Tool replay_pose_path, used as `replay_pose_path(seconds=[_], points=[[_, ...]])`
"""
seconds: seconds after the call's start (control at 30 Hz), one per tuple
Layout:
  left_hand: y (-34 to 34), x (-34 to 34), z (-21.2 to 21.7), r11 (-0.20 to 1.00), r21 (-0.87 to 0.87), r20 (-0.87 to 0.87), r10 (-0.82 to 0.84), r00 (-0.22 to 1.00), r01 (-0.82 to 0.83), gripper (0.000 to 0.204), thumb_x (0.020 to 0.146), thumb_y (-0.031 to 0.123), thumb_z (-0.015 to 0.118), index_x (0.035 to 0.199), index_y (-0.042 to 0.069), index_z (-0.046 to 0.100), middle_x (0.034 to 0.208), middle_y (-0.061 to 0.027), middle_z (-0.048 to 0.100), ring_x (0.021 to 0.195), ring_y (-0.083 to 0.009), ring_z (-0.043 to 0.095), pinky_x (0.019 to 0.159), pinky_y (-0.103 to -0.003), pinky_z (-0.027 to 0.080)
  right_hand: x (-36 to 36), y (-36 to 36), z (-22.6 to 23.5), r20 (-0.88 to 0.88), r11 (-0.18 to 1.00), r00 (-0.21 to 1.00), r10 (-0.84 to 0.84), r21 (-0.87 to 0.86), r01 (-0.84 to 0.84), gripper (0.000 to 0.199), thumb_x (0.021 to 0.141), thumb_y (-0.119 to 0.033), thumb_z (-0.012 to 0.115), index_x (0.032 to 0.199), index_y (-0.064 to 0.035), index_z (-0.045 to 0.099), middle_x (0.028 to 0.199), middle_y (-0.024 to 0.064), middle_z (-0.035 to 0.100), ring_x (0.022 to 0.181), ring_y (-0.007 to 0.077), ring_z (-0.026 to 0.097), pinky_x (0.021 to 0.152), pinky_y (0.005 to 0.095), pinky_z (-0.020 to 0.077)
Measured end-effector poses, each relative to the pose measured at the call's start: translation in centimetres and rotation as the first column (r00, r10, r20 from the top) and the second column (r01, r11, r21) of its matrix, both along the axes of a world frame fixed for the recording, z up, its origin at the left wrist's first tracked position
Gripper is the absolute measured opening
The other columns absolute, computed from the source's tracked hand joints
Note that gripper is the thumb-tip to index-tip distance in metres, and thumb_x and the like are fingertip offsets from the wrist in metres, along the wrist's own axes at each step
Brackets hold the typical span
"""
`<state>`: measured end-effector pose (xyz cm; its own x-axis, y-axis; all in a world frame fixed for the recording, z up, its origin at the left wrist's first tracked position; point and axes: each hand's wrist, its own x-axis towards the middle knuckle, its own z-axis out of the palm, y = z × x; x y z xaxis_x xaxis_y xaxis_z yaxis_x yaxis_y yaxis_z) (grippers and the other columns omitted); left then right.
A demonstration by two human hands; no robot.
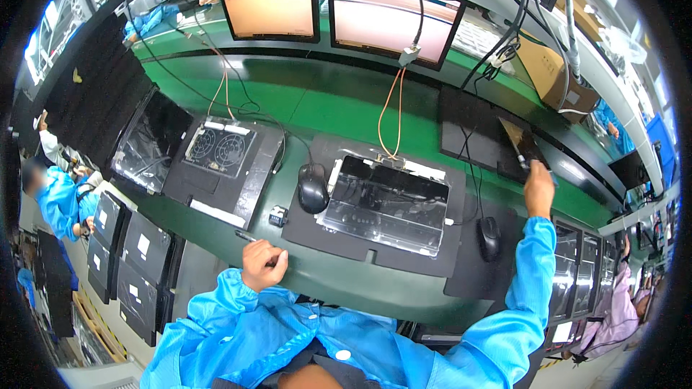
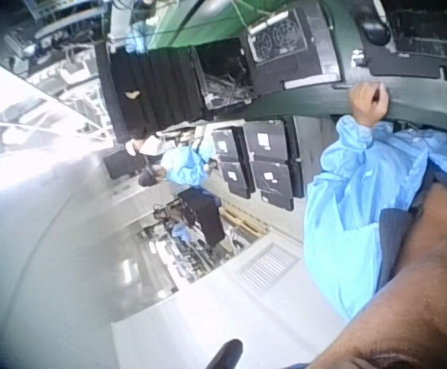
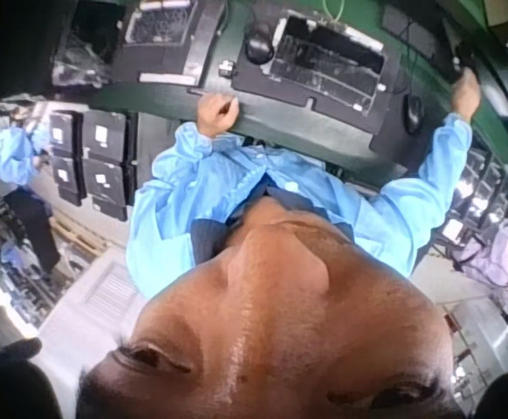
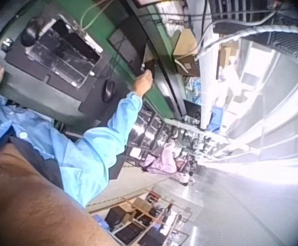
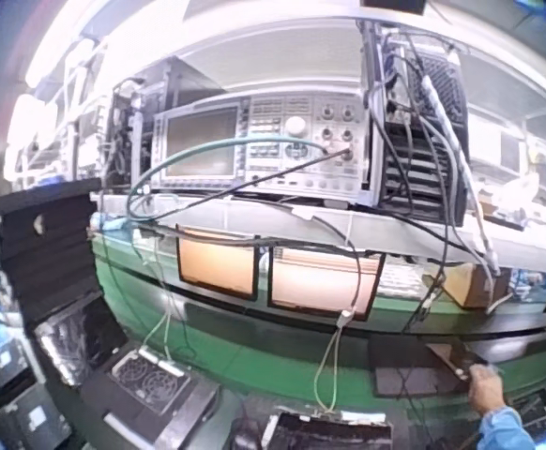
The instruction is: Inspecting and assembling tablet-like electronic devices on a production line.
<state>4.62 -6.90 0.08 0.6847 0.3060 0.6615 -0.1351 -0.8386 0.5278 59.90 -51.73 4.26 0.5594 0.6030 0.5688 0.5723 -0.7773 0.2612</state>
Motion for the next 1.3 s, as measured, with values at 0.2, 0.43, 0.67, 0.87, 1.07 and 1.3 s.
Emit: replay_pose_path(seconds=[0.2, 0.43, 0.67, 0.87, 1.07, 1.3], points=[[-2.0, -1.0, 2.9, 0.838, -0.501, -0.124, -0.319, 0.940, 0.218, 0.012, 0.086, 0.005, 0.076, 0.097, 0.002, 0.073, 0.079, -0.0097, 0.069, 0.072, -0.0211, 0.068, 0.066, -0.037, 0.054, -17.7, 1.3, 10.5, 0.208, 0.946, 0.977, -0.051, 0.324, -0.020, 0.022, 0.098, -0.008, 0.065, 0.119, 0.0000, 0.068, 0.108, 0.0184, 0.072, 0.097, 0.0345, 0.070, 0.085, 0.0408, 0.0551], [-2.8, -0.3, 7.3, -0.015, -0.890, 0.238, -0.869, 0.435, 0.455, 0.084, 0.102, 0.060, 0.052, 0.161, 0.005, 0.029, 0.149, -0.0205, 0.051, 0.135, -0.0316, 0.053, 0.115, -0.045, 0.040, -36.8, 8.2, 12.4, 0.316, 0.767, 0.858, 0.406, 0.393, -0.507, 0.044, 0.081, 0.018, 0.063, 0.122, 0.0027, 0.063, 0.109, 0.0193, 0.071, 0.096, 0.0363, 0.069, 0.086, 0.0460, 0.0538], [0.0, -5.2, 9.5, -0.151, -0.929, 0.368, -0.259, 0.893, 0.339, 0.041, 0.098, 0.019, 0.070, 0.133, 0.001, 0.058, 0.127, -0.0127, 0.067, 0.118, -0.0274, 0.066, 0.102, -0.045, 0.052, -43.4, 24.9, 10.6, 0.154, 0.369, 0.362, 0.920, -0.023, -0.929, 0.031, 0.085, -0.012, 0.076, 0.114, -0.0179, 0.071, 0.119, 0.0044, 0.070, 0.113, 0.0230, 0.068, 0.099, 0.0419, 0.0501], [5.8, -15.4, 5.1, -0.148, -0.857, 0.424, 0.345, 0.838, 0.494, 0.040, 0.095, 0.001, 0.065, 0.135, 0.002, 0.060, 0.131, -0.0108, 0.066, 0.123, -0.0276, 0.063, 0.108, -0.044, 0.049, -37.9, 39.7, 6.9, -0.121, 0.557, 0.547, 0.828, 0.280, -0.782, 0.026, 0.078, -0.010, 0.077, 0.102, -0.0043, 0.069, 0.106, 0.0115, 0.066, 0.106, 0.0304, 0.063, 0.101, 0.0462, 0.0466], [8.0, -20.9, 4.1, -0.060, -0.847, 0.454, 0.436, 0.777, 0.528, 0.042, 0.098, 0.005, 0.061, 0.140, 0.001, 0.056, 0.139, -0.0127, 0.063, 0.130, -0.0287, 0.060, 0.114, -0.045, 0.045, -32.8, 48.1, 0.6, -0.379, 0.545, 0.519, 0.766, -0.045, -0.837, 0.018, 0.081, -0.016, 0.072, 0.096, -0.0073, 0.074, 0.102, 0.0101, 0.071, 0.111, 0.0273, 0.063, 0.097, 0.0411, 0.0463], [9.1, -20.0, 2.8, -0.163, -0.771, 0.497, 0.452, 0.741, 0.616, 0.042, 0.099, 0.004, 0.060, 0.141, 0.002, 0.056, 0.143, -0.0128, 0.061, 0.134, -0.0292, 0.056, 0.119, -0.046, 0.040, -32.1, 48.7, 0.8, -0.400, 0.542, 0.603, 0.690, -0.266, -0.797, 0.013, 0.075, -0.012, 0.072, 0.087, -0.0116, 0.076, 0.096, 0.0063, 0.071, 0.103, 0.0246, 0.062, 0.096, 0.0392, 0.0442]])
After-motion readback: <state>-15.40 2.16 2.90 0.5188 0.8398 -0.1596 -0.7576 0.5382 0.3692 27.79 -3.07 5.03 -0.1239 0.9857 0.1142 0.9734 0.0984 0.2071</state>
